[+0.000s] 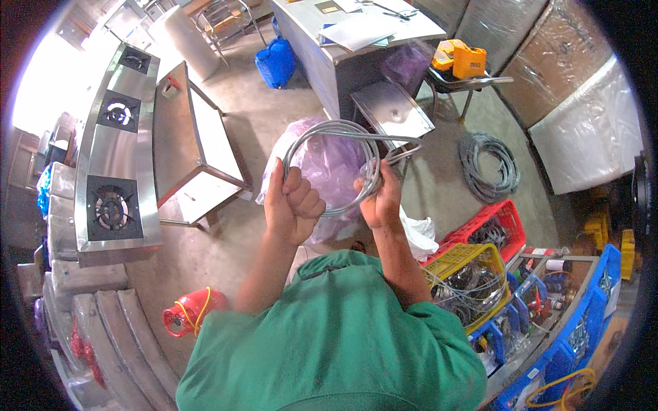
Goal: The person repeatedly picks up lengths of metal conduit or cable from a yellow basket, straightens them, and coils them by hand into loops. The coiled pieces are placed back into the basket. The person handles the items one at a time throughout the clip.
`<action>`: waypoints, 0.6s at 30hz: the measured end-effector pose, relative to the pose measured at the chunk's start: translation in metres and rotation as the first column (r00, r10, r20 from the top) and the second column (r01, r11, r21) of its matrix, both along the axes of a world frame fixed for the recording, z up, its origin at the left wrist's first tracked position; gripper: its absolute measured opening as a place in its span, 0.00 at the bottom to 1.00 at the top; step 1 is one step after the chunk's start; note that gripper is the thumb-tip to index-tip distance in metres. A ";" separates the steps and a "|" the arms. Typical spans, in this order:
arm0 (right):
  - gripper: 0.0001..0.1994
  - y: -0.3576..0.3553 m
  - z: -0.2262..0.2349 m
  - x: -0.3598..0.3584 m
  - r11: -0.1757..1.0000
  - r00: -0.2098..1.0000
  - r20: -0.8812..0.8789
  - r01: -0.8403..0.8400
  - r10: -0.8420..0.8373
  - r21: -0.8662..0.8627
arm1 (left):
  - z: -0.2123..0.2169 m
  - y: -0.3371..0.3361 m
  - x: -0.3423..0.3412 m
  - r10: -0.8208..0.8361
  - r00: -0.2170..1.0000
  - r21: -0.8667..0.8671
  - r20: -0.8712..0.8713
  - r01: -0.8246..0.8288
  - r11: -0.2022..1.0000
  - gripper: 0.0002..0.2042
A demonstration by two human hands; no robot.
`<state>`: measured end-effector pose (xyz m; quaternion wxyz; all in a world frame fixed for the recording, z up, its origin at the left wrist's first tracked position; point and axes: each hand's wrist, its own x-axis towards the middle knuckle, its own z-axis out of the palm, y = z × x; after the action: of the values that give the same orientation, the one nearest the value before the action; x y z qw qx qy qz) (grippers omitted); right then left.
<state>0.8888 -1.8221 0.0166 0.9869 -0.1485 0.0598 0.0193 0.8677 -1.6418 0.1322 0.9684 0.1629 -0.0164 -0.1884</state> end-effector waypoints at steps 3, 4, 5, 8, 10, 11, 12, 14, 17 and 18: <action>0.10 0.017 0.004 -0.016 0.967 0.965 0.103 -0.247 0.240 0.065 | -0.006 0.001 0.006 0.124 0.992 0.188 -0.017 -0.118 0.975 0.26; 0.10 0.025 0.005 -0.022 0.962 0.961 0.058 -0.273 0.272 0.010 | -0.010 0.001 0.010 0.154 0.987 0.233 -0.044 -0.140 0.962 0.26; 0.10 0.029 0.007 -0.028 0.947 0.944 0.133 -0.280 0.301 -0.156 | -0.014 0.000 0.015 0.185 0.980 0.273 -0.074 -0.158 0.949 0.26; 0.11 0.033 0.008 -0.029 0.910 0.884 0.278 -0.409 0.376 0.070 | -0.027 -0.001 0.020 0.275 0.954 0.345 -0.120 -0.220 0.913 0.25; 0.12 0.030 0.004 -0.024 0.892 0.867 0.225 -0.450 0.445 -0.030 | -0.035 -0.003 0.021 0.314 0.937 0.375 -0.155 -0.238 0.896 0.25; 0.12 0.032 0.001 -0.023 0.859 0.894 0.133 -0.358 0.429 -0.367 | -0.038 -0.005 0.021 0.303 0.949 0.392 -0.087 -0.247 0.886 0.26; 0.12 0.030 -0.003 -0.023 0.683 0.891 0.210 -0.139 0.402 -0.717 | -0.041 -0.008 0.020 0.299 0.953 0.417 -0.042 -0.255 0.872 0.26; 0.12 0.027 -0.010 -0.022 -0.034 0.783 0.441 0.505 0.439 -0.863 | -0.048 -0.014 0.018 0.283 0.958 0.460 0.047 -0.273 0.845 0.27; 0.12 0.023 -0.014 -0.023 -0.359 0.610 0.478 0.777 0.632 -0.517 | -0.059 -0.021 0.014 0.258 0.948 0.530 0.188 -0.319 0.786 0.26; 0.13 0.021 -0.013 -0.024 -0.350 0.605 0.466 0.777 0.646 -0.523 | -0.063 -0.021 0.012 0.242 0.940 0.565 0.239 -0.337 0.753 0.25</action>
<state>0.8650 -1.8007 0.0036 0.2696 -0.8637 -0.3789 -0.1944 0.8800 -1.6629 0.0696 0.8804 0.4738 -0.0038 -0.0184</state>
